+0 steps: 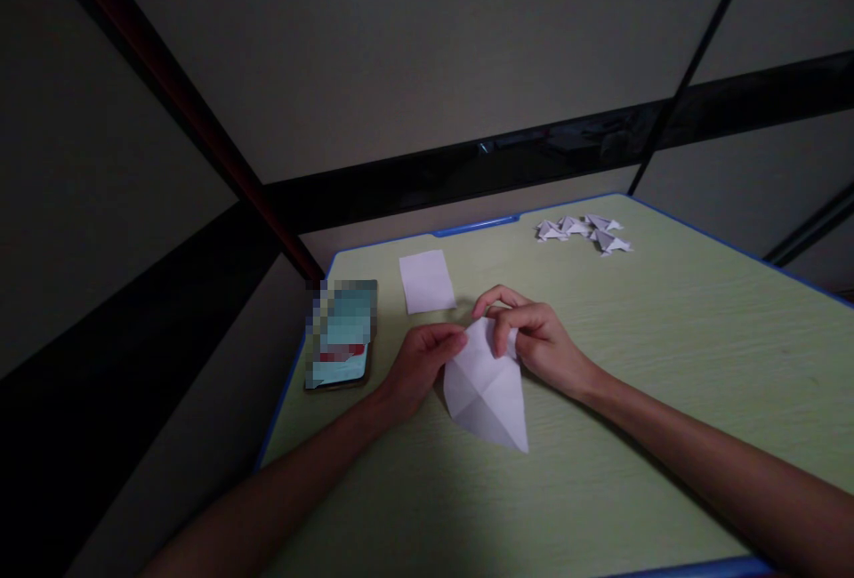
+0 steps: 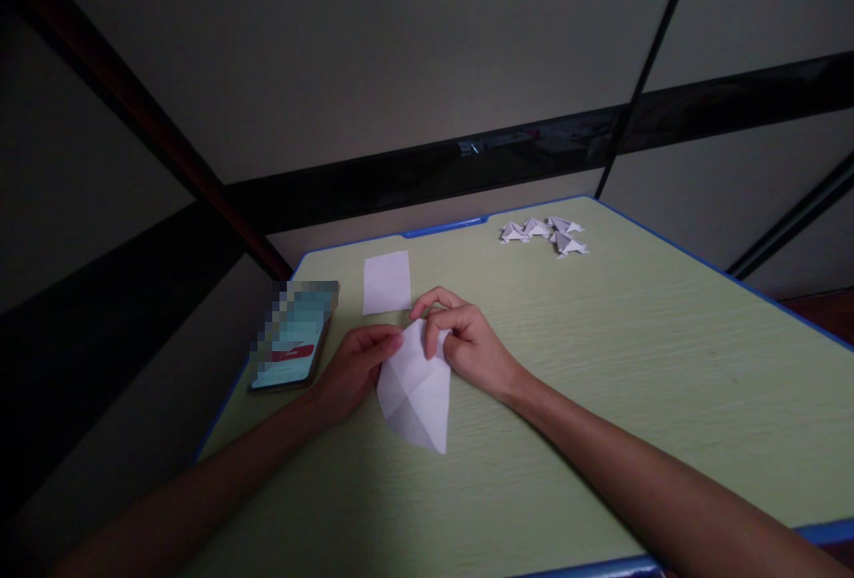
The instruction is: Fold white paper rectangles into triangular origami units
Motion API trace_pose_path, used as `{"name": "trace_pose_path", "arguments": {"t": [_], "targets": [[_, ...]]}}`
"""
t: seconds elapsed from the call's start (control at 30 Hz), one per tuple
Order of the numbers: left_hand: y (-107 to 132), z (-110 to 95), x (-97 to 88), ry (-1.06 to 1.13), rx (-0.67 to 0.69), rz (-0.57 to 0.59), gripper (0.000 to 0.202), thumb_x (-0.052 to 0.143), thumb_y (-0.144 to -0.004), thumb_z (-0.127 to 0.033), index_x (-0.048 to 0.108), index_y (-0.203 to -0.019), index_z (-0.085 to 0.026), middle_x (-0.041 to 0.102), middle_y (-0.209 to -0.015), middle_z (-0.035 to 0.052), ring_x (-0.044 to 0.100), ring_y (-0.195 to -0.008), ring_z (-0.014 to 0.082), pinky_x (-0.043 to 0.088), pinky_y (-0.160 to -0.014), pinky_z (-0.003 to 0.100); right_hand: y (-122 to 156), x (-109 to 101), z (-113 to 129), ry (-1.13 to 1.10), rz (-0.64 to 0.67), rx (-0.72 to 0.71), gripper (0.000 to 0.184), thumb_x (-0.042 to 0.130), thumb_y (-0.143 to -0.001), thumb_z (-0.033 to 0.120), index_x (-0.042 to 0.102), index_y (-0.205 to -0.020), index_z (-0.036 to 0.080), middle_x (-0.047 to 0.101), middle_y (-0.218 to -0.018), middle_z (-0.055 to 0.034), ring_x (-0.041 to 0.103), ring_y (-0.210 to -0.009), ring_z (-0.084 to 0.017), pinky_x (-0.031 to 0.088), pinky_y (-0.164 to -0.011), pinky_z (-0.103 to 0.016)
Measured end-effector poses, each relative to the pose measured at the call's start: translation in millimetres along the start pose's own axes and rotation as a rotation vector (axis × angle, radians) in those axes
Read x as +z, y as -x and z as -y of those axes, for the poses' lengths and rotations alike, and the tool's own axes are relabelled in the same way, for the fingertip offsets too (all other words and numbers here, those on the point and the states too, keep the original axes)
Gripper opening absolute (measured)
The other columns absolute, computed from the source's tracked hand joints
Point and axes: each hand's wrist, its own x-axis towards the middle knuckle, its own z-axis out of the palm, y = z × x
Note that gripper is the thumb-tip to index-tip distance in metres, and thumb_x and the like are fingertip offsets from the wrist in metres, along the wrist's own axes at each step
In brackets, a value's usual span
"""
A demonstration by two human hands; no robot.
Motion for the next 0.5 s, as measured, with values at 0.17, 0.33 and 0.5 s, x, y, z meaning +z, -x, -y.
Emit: {"name": "trace_pose_path", "arguments": {"t": [0.17, 0.33, 0.5], "targets": [[3, -6, -1.6, -0.144, 0.107, -0.090, 0.021, 0.063, -0.059, -0.031, 0.063, -0.063, -0.010, 0.053, -0.053, -0.0017, 0.038, -0.048, 0.0062, 0.025, -0.045, 0.018, -1, -3, 0, -0.032, 0.023, 0.056, 0.028, 0.041, -0.060, 0.001, 0.063, -0.056, 0.018, 0.053, -0.090, -0.0032, 0.049, -0.084, -0.016, 0.035, -0.072, -0.031], [10, -16, -1.9, -0.410, 0.286, -0.164, 0.022, 0.055, -0.068, -0.029, 0.066, -0.073, -0.011, 0.058, -0.056, 0.0005, 0.043, -0.050, 0.0086, 0.030, -0.045, 0.018, -4, -7, -1, -0.163, -0.100, 0.120, 0.029, 0.041, -0.066, 0.010, 0.063, -0.084, 0.019, 0.058, -0.088, -0.0039, 0.050, -0.082, -0.016, 0.036, -0.071, -0.031], [18, -15, 1.1, -0.685, 0.511, -0.126, 0.024, 0.048, -0.074, -0.025, 0.067, -0.082, -0.013, 0.059, -0.056, 0.0006, 0.045, -0.047, 0.0084, 0.031, -0.043, 0.018, -4, 1, 8, -0.061, -0.017, 0.183, 0.010, 0.058, -0.066, 0.022, 0.061, -0.074, 0.016, 0.053, -0.072, -0.0008, 0.047, -0.064, -0.011, 0.035, -0.057, -0.024]]}}
